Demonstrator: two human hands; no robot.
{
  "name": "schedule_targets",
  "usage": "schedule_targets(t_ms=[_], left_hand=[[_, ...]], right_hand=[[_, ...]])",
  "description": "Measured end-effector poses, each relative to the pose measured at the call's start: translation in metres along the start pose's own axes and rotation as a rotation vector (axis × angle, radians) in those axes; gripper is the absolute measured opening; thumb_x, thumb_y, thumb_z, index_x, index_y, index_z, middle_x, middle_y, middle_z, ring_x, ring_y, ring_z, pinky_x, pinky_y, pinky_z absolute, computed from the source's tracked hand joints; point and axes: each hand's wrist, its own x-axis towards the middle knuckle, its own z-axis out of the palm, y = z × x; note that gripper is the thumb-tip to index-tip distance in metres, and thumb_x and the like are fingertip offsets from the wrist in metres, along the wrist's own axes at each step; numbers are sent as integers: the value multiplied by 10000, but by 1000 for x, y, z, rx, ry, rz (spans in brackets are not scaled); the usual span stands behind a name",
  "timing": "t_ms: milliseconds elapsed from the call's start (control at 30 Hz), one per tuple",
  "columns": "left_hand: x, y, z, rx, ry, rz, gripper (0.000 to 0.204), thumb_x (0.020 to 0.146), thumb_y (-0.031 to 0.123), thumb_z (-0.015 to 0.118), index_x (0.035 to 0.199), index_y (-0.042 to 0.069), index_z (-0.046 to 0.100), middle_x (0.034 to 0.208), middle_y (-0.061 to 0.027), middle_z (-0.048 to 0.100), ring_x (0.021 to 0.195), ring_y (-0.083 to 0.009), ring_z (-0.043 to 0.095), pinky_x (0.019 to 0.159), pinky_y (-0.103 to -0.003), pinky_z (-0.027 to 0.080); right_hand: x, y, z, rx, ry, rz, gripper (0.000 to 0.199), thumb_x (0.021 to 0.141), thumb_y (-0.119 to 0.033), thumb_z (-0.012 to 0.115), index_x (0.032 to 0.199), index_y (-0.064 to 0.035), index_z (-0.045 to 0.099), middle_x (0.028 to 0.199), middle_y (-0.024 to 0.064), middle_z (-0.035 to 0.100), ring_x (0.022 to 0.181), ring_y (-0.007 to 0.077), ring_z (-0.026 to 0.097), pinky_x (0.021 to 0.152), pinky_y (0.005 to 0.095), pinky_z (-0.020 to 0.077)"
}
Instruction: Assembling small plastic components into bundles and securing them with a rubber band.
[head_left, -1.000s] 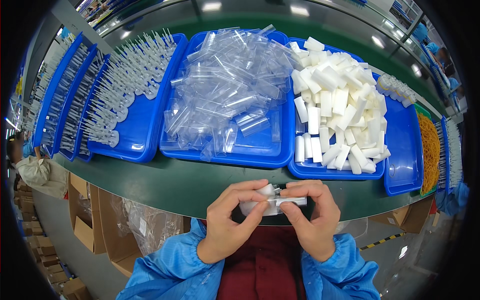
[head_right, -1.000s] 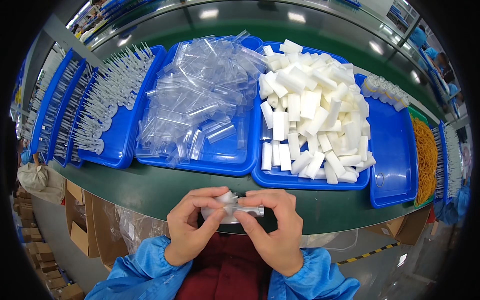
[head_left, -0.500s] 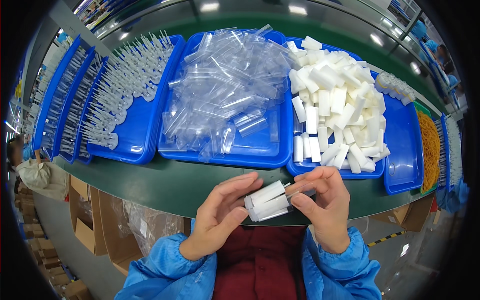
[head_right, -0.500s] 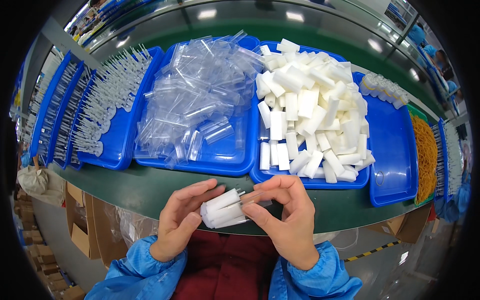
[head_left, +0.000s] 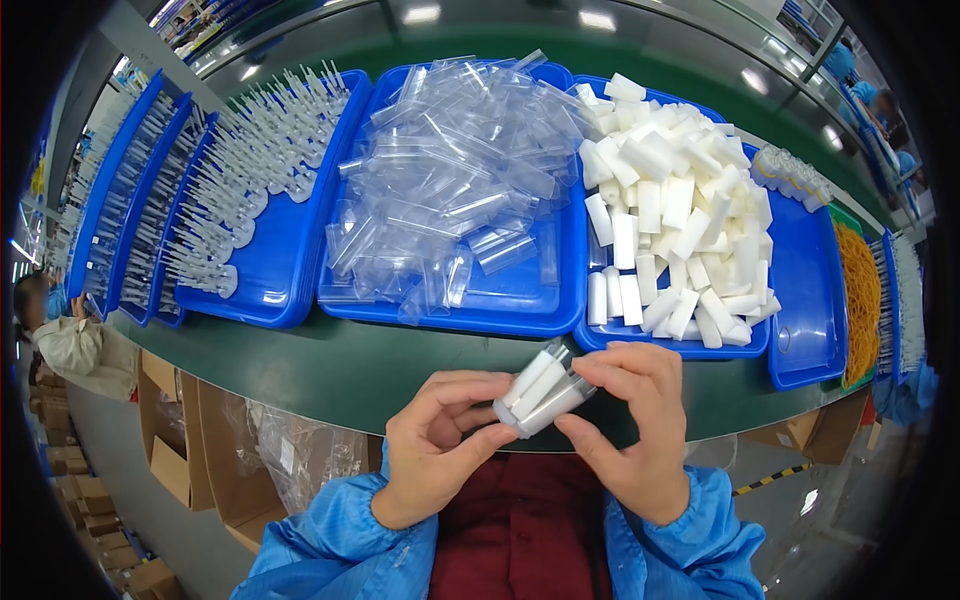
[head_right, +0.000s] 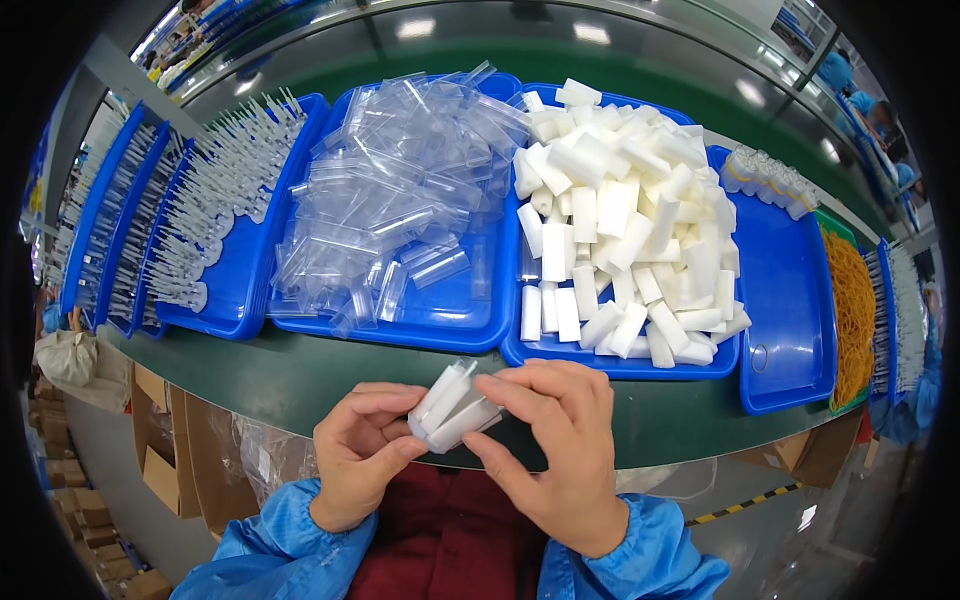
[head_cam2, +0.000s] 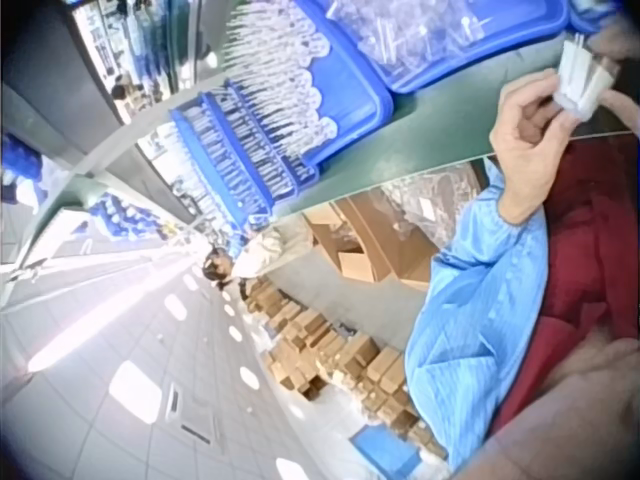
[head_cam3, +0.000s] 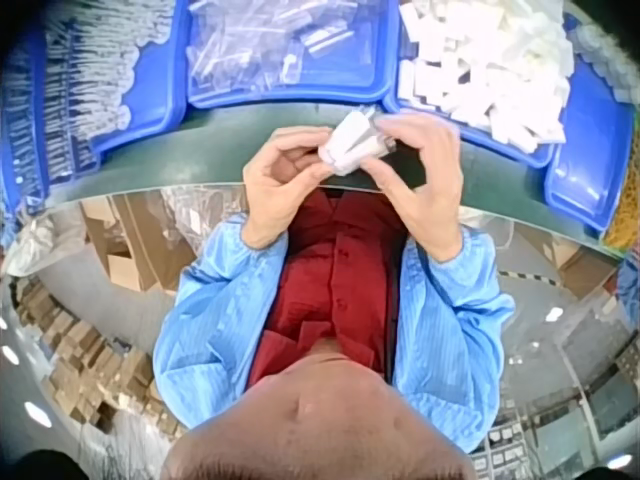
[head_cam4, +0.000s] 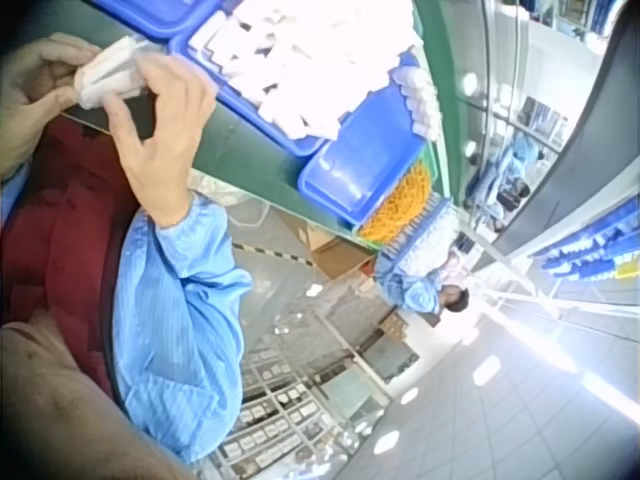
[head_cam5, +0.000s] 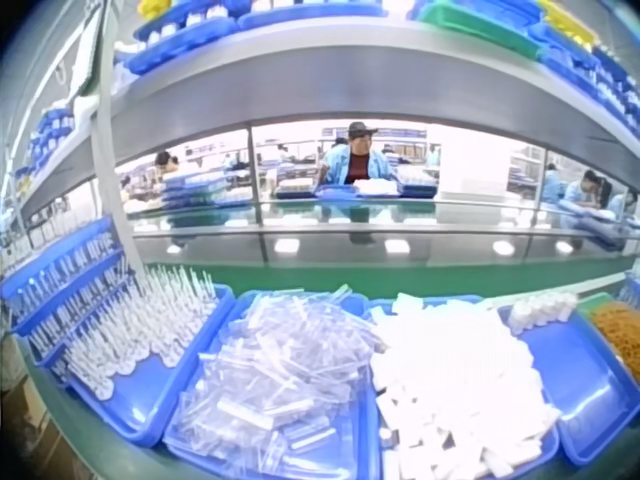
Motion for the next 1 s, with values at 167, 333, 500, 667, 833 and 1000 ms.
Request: schedule_targets(t_ms=[167, 333, 500, 667, 833, 1000], left_hand=[[-6, -4, 12, 33, -6, -12, 519, 831, -122, 753, 1300, -48, 545, 1330, -156, 493, 1264, -285, 583, 1048, -407, 552], [-3, 3, 9, -38, -110, -107, 574, 874, -49, 749, 1377, -9, 477, 1390, -157, 483, 1286, -272, 563, 1052, -405, 523], [6, 12, 2, -188, -208, -240, 534, 932, -18, 696, 1395, -7, 429, 1472, -187, 449, 1278, -268, 567, 1021, -402, 534], [1, 17, -9, -134, -82, -174, 503, 936, -29, 690, 1371, -23, 438, 1395, -202, 523, 1234, -267, 596, 1011, -393, 540], [-1, 17, -19, -92, -25, -222, 498, 942, -13, 691, 1371, -32, 440, 1333, -204, 575, 1227, -259, 598, 1023, -375, 521], [-1, 17, -21, -182, 3, -273, 513, 950, 5, 686, 1393, -33, 432, 1338, -191, 572, 1244, -238, 581, 1039, -369, 495]], right_hand=[[-1, -17, 8, -258, 2, -46, 775, 627, -262, 879, 1328, -66, 612, 1370, 93, 585, 1248, 289, 542, 1052, 490, 382], [-2, -11, 6, -169, -11, -139, 746, 613, -224, 876, 1305, -82, 638, 1373, 97, 587, 1251, 307, 546, 1044, 485, 415], [-7, 3, 24, 1, 143, -302, 755, 584, -156, 901, 1293, -89, 652, 1333, 103, 600, 1232, 323, 553, 1003, 424, 476], [27, -9, 7, 119, -85, -246, 679, 661, -181, 876, 1290, -71, 646, 1321, 103, 610, 1225, 293, 564, 1021, 403, 442], [95, 25, 9, -393, -96, -372, 398, 762, -210, 807, 1103, -51, 680, 991, 65, 678, 969, 259, 598, 847, 393, 429], [111, 16, 27, -763, -71, -291, 239, 737, -167, 789, 901, -75, 640, 801, 57, 617, 832, 241, 567, 770, 386, 411]])
